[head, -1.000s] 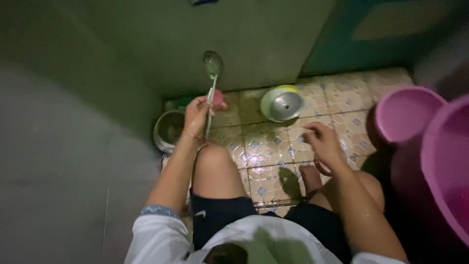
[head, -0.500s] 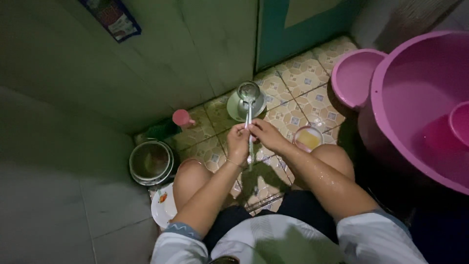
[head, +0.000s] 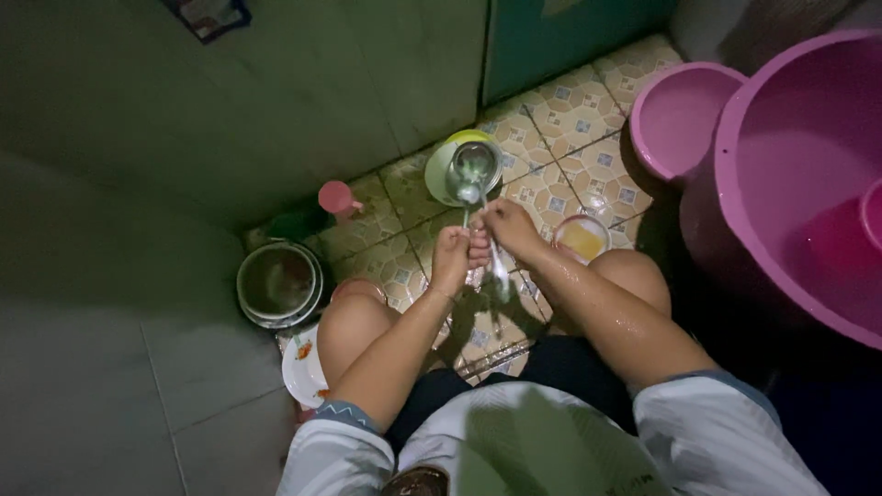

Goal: The recorder is washing kitchen items like a spoon, a lid, and a bowl on a floor using a sponge and soap.

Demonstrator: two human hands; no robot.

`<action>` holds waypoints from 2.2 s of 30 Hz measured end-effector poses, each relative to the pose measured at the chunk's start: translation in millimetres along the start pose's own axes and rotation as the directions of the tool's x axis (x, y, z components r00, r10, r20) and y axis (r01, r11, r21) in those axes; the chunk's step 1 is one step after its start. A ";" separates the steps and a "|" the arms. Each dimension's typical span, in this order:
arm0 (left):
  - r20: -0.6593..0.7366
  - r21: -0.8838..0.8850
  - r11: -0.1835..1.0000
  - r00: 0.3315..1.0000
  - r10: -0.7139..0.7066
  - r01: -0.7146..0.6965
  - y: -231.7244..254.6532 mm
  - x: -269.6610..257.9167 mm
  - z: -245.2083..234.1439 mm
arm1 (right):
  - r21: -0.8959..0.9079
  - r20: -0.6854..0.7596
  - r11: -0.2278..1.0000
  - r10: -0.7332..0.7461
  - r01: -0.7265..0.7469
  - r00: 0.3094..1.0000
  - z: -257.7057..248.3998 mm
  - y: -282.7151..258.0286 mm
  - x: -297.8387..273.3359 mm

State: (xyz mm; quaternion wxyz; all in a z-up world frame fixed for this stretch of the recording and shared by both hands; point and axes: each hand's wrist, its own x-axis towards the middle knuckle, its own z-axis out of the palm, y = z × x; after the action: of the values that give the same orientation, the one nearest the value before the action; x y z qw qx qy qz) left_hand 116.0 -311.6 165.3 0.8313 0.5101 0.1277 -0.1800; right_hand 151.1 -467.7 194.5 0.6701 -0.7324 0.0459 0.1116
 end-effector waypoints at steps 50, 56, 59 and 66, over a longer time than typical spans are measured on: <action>0.177 -0.311 0.937 0.978 -0.105 0.157 -8.3 16.2 -29.4 | -0.218 0.071 0.971 -0.089 0.102 0.994 38.6 -52.0 -51.2; 0.100 -0.202 0.968 0.986 -0.134 0.152 -1.7 17.6 -24.2 | -0.293 0.061 0.948 -0.109 0.122 0.992 46.9 -65.3 -56.4; 0.170 -0.295 0.925 0.966 -0.197 0.240 15.1 7.8 -16.3 | -0.301 0.017 0.949 -0.096 0.097 0.995 48.5 -63.6 -56.0; 0.059 -0.214 0.969 0.992 -0.114 0.124 10.7 6.3 -19.2 | -0.430 0.037 0.855 -0.304 0.290 0.952 52.1 -65.7 -59.8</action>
State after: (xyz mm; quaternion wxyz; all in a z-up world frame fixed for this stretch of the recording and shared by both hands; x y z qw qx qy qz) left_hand 125.7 -291.1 162.8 0.8725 0.4034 0.1578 -0.2259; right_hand 101.9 -414.5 267.8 0.5000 -0.8621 -0.0825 0.0026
